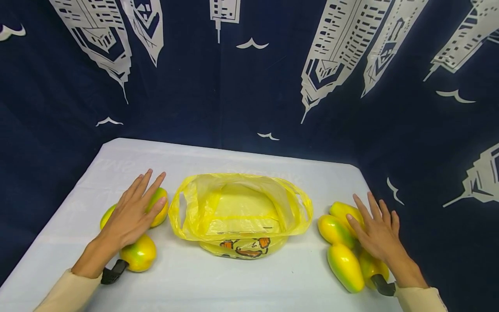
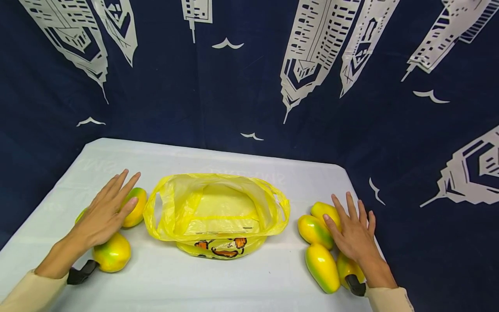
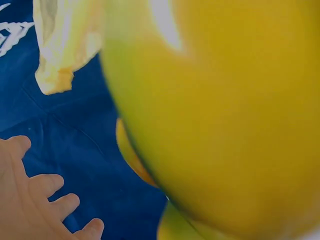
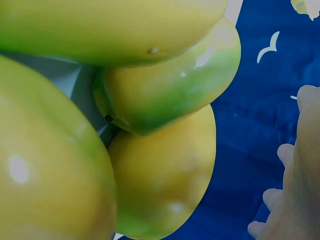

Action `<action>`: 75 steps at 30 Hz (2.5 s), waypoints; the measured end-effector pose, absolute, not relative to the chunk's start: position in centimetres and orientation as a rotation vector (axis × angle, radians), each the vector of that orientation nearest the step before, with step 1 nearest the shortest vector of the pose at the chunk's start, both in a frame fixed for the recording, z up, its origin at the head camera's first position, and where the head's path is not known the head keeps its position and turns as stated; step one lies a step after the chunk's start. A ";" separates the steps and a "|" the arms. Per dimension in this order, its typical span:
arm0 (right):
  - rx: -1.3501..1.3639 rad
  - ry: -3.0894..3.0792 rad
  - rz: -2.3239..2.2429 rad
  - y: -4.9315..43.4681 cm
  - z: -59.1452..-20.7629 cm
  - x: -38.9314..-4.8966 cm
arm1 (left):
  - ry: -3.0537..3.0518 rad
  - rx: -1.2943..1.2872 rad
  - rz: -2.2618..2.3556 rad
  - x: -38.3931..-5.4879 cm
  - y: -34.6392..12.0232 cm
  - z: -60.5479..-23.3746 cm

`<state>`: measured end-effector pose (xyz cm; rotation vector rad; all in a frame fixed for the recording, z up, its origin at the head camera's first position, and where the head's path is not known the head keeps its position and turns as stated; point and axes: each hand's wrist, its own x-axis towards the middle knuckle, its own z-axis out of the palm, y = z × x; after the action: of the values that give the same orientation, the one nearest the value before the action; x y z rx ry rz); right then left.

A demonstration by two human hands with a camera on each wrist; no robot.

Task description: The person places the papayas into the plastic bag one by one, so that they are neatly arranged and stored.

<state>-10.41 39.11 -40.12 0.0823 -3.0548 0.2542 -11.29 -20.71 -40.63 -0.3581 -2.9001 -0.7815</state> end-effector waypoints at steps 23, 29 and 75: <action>0.116 -3.049 0.300 39.1 -40.5 -10.5 | -2.694 -0.509 -1.789 -12.1 -18.0 -41.9; 0.137 -3.034 0.307 39.1 -40.7 -10.6 | -2.655 -0.477 -1.949 -12.2 -17.5 -42.3; 0.328 -3.044 0.770 43.5 -39.8 -12.6 | -2.663 -0.460 -1.916 -12.4 -16.5 -44.1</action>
<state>-12.63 43.51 -39.85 0.3283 -3.0444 0.7700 -12.43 -16.48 -44.15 -0.4598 -2.6632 -1.9161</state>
